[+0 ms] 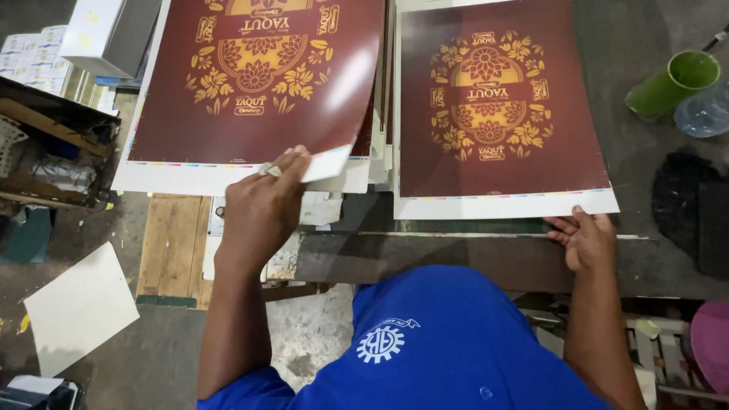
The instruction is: The person repeatedly picks up a large printed sheet from a stack on the left and places it onto a stack on the right. The sheets feature a maroon and gold design. The person handles the sheets one at a time throughout the clip.
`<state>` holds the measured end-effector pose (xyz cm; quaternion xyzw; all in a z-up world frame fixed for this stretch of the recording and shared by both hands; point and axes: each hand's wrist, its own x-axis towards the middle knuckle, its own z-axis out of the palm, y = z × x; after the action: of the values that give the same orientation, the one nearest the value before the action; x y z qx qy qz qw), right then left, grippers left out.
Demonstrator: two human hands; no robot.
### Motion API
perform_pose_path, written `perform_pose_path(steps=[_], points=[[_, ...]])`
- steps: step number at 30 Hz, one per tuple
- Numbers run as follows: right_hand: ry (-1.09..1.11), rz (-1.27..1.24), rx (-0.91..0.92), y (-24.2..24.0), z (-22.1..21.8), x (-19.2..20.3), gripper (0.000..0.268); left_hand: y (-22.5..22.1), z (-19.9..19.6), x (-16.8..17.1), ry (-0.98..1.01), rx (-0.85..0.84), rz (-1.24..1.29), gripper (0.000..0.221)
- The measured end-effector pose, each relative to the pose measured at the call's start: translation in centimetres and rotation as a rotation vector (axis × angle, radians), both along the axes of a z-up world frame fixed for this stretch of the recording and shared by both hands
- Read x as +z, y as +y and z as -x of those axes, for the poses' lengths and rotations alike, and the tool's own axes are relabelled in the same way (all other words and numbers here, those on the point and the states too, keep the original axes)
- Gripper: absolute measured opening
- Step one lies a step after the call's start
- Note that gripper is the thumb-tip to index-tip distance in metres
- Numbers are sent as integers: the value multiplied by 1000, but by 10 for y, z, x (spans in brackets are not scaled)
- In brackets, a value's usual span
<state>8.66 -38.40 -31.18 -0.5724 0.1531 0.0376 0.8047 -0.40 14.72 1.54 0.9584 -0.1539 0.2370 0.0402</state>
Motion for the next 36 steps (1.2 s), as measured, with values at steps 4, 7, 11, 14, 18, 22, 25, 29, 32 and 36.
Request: perform_pose_path(steps=[4,7,11,14,18,22,25,29,32,36], points=[[78,31,-36,-4,2,-12,46,-2,5,11,-192,35,55,29],[112,49,-49,1,15,-10,58,-12,8,14,-344,-29,158,30],[57,53,87,49,26,39,55,-55,5,15,-315,-233,211,29],[-27,73,239,103,33,100,51,-95,0,6,-234,-292,176,27],[-291,26,556,151,48,151,46,-143,-6,-20,-133,-294,80,36],[-427,-100,635,161,55,154,45,-164,-4,-21,-71,-339,5,43],[-319,-267,481,156,56,159,40,-156,-2,-12,-2,-439,53,48],[-214,-346,298,149,54,193,28,-129,5,10,83,-461,87,53],[-197,-313,180,125,52,178,23,-103,8,19,63,-359,77,52],[-172,-244,33,77,49,121,19,-56,9,8,40,-106,90,45]])
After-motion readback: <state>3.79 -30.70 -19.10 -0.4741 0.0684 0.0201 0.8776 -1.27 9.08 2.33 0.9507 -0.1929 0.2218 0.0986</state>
